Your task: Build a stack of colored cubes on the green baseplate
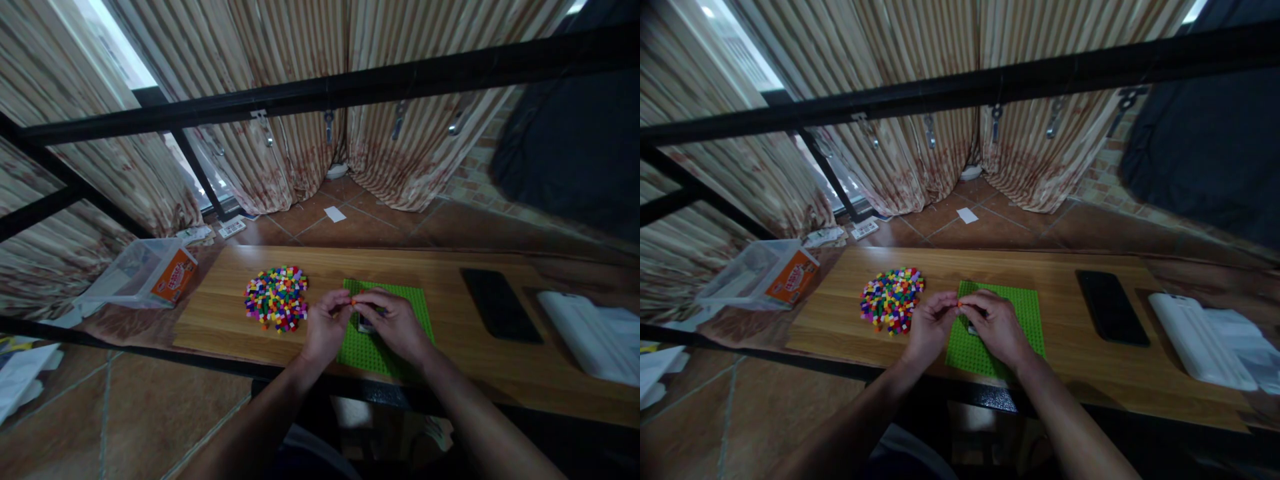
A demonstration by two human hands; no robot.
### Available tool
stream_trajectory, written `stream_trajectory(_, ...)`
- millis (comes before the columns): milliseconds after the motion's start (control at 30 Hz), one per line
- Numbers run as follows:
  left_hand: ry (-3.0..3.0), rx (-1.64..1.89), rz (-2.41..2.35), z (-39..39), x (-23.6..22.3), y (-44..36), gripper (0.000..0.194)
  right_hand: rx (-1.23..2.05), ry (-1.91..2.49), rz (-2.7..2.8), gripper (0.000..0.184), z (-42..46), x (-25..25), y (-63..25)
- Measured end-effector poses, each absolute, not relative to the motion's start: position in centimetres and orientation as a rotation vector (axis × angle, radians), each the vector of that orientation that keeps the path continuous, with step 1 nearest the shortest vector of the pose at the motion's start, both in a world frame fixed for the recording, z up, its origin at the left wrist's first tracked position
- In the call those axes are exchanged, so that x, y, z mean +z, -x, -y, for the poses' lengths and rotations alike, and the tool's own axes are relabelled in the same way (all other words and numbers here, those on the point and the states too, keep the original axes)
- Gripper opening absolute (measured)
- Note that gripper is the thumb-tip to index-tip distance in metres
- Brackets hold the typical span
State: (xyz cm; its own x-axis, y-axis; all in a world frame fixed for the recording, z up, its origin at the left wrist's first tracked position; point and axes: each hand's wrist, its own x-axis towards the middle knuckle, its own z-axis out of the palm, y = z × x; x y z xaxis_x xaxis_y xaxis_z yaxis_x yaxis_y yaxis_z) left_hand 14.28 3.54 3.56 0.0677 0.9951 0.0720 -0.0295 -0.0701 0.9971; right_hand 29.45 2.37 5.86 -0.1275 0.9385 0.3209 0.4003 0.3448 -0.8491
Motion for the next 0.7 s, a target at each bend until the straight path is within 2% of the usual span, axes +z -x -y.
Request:
stream_trajectory(233,-1.418,1.13,-1.21,-2.8,2.4,-13.6,0.022,0.606,1.408,1.463,0.023,-3.9,5.1,-33.1)
stream_trajectory(500,-1.715,0.924,-1.146,-0.9,-0.1,-12.3,0.065,0.784,1.545,1.295,0.032,-5.6,1.3,-33.9)
stream_trajectory(700,-1.807,0.822,-1.166,-0.5,0.2,-12.5,0.068,0.78,1.508,1.355,0.026,-6.1,1.2,-32.9)
